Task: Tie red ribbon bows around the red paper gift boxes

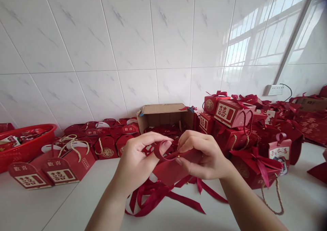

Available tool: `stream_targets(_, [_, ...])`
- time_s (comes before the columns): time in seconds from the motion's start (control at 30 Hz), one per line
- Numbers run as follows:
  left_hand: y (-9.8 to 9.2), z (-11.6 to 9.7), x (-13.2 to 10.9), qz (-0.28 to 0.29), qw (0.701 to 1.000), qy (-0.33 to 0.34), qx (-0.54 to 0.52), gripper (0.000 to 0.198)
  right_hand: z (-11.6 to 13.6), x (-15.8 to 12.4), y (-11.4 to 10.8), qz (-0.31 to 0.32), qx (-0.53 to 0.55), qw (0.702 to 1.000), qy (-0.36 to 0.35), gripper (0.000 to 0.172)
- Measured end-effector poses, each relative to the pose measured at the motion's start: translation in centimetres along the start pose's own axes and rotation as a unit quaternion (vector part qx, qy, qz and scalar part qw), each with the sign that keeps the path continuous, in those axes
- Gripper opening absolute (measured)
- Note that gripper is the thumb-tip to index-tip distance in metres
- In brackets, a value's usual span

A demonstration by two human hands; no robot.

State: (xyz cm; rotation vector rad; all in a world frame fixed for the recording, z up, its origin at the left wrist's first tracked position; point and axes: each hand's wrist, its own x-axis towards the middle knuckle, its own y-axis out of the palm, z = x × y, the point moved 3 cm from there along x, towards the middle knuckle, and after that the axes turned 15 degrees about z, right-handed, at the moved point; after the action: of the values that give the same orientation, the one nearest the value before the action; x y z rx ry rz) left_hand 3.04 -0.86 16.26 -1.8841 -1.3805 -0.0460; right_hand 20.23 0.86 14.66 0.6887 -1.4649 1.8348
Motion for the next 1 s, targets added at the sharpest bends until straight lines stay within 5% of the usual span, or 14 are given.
stream_targets(0.3, [0.87,-0.62,-0.08,0.038,0.994,-0.045,-0.095,0.014,-0.06,-0.28,-0.09,-0.006,0.0,1.0,0.001,0.014])
stream_targets(0.63, [0.77,-0.66,-0.11,0.033,0.995,-0.034,-0.085,0.013,-0.15,-0.25,0.11,0.009,-0.007,1.0,0.011,0.013])
stream_targets(0.83, [0.58,-0.5,-0.08,0.022,0.998,-0.03,-0.051,0.02,-0.45,-0.02,-0.11,-0.04,-0.036,0.997,0.053,0.026])
stream_targets(1.0, [0.64,-0.54,-0.09,0.002,0.997,-0.029,-0.065,0.017,-0.31,0.24,0.18,-0.04,-0.051,0.997,0.047,0.009])
